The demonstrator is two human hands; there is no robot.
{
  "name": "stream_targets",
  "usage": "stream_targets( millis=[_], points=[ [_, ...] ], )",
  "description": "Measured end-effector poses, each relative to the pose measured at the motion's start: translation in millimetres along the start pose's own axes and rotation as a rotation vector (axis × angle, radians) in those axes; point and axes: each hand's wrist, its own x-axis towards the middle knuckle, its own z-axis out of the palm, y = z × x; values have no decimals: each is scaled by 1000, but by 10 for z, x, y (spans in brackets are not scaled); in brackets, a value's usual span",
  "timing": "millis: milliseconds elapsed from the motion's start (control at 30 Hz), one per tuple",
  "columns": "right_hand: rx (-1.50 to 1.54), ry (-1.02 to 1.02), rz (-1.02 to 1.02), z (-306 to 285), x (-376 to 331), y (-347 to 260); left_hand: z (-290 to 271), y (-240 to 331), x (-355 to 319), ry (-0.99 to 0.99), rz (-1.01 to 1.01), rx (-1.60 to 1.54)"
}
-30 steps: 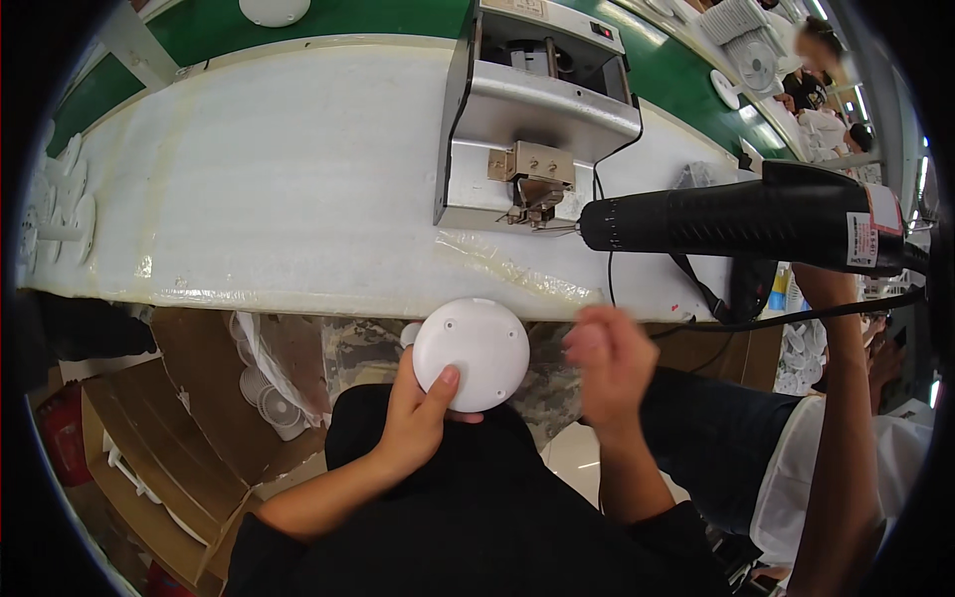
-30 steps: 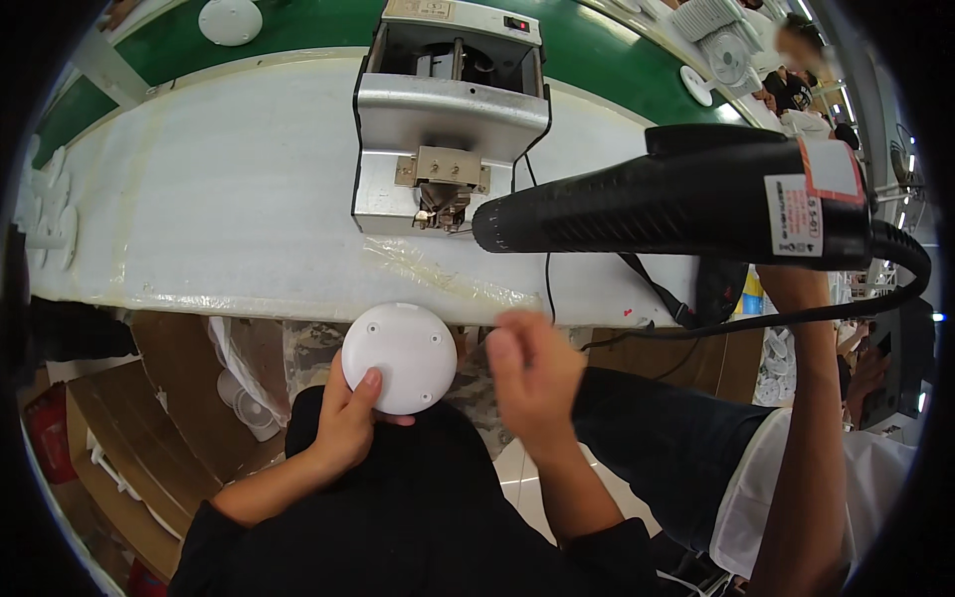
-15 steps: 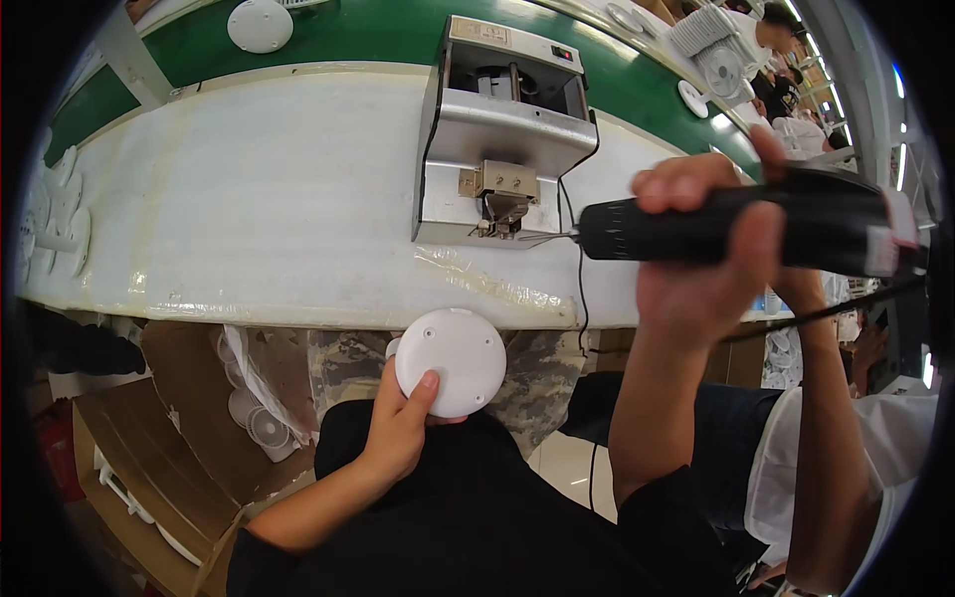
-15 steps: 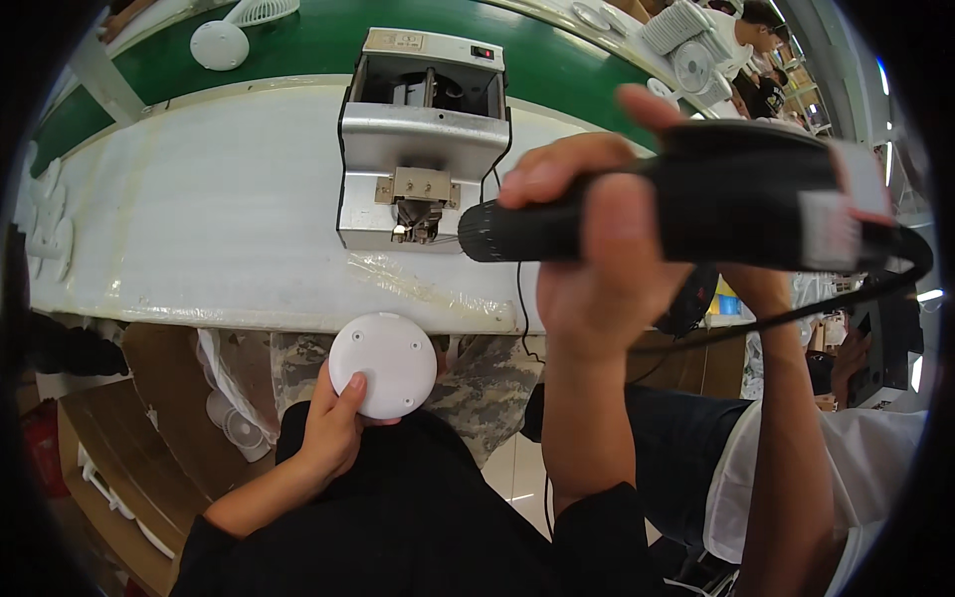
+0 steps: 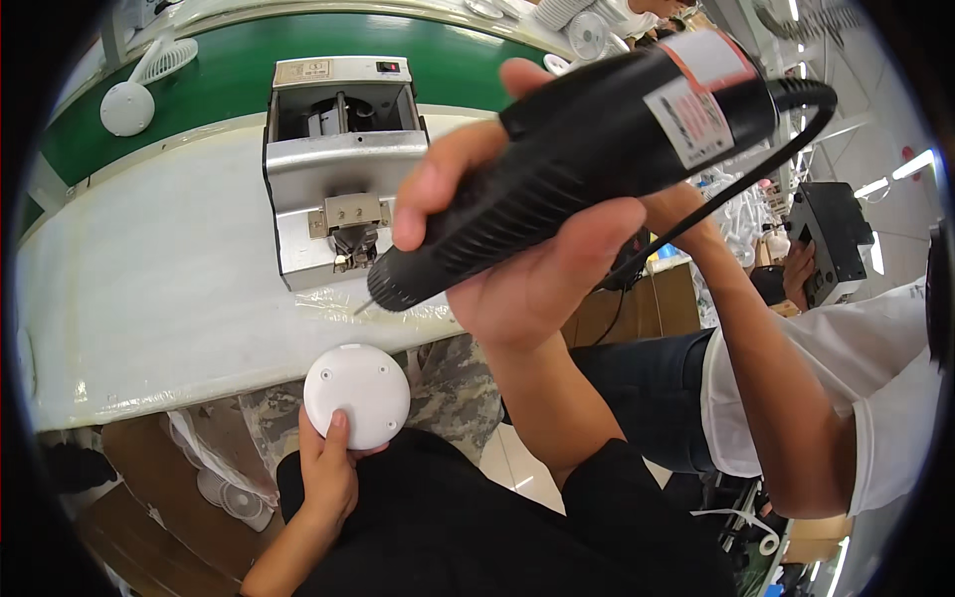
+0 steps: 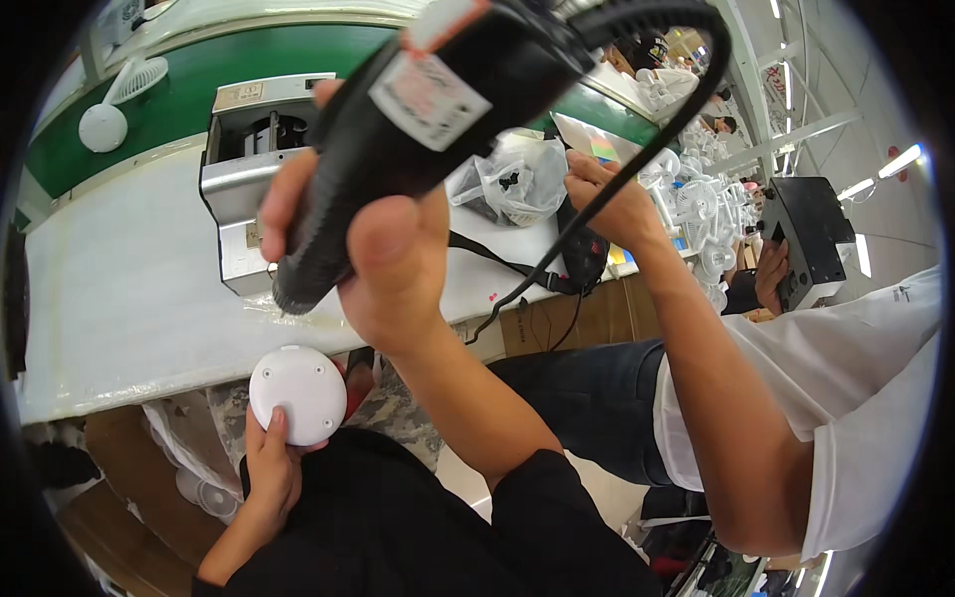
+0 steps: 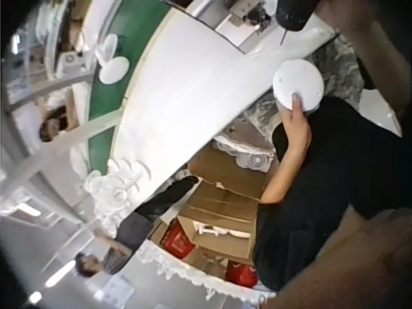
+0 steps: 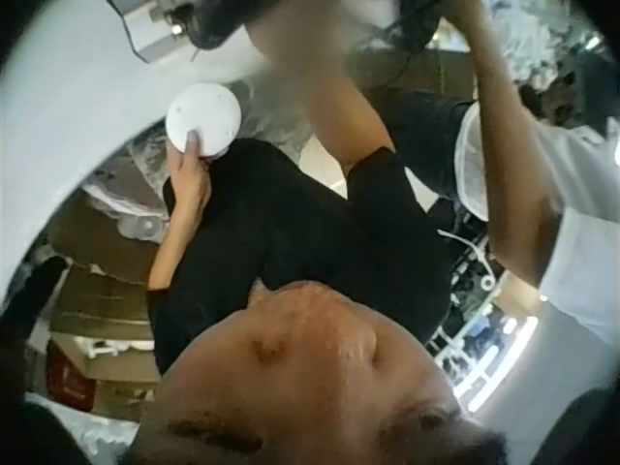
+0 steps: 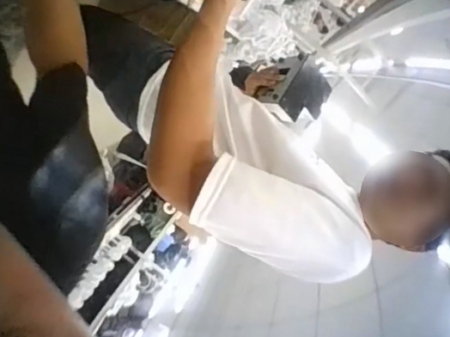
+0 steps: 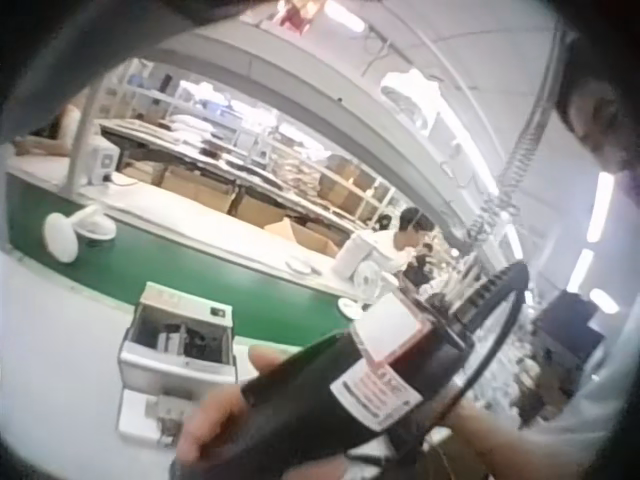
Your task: Assembling small electric fans by joining plastic components and securing them with an electric screwdriver.
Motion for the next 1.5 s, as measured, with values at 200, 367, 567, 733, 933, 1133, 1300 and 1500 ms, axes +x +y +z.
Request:
stream_targets(
  millis=[200,367,567,733,933,1133,1300,1500],
  points=[
    [134,-159,58,-239,-38,-293,-4,-156,31,-14,86,25],
    [-60,-37,50,-283,-77,-348,100,-158,-19,-31,57,-27],
    [-153,33,-46,-208,-69,-247,-5,-249,50,-64,118,60],
    [-217,55,-50,-120,-45,-188,-13,-226,53,-84,109,68],
    [-225,5,-18,-76,-18,-112,-4,-249,16,-79,139,73],
    [-121,-81,125,-195,-123,-248,32,-260,21,-56,169,107],
    [-99,-87,119,-266,-579,-369,85,-323,77,-50,161,99],
    [-152,-83,198,-119,-714,-514,118,-118,23,-57,192,123]
  ],
)
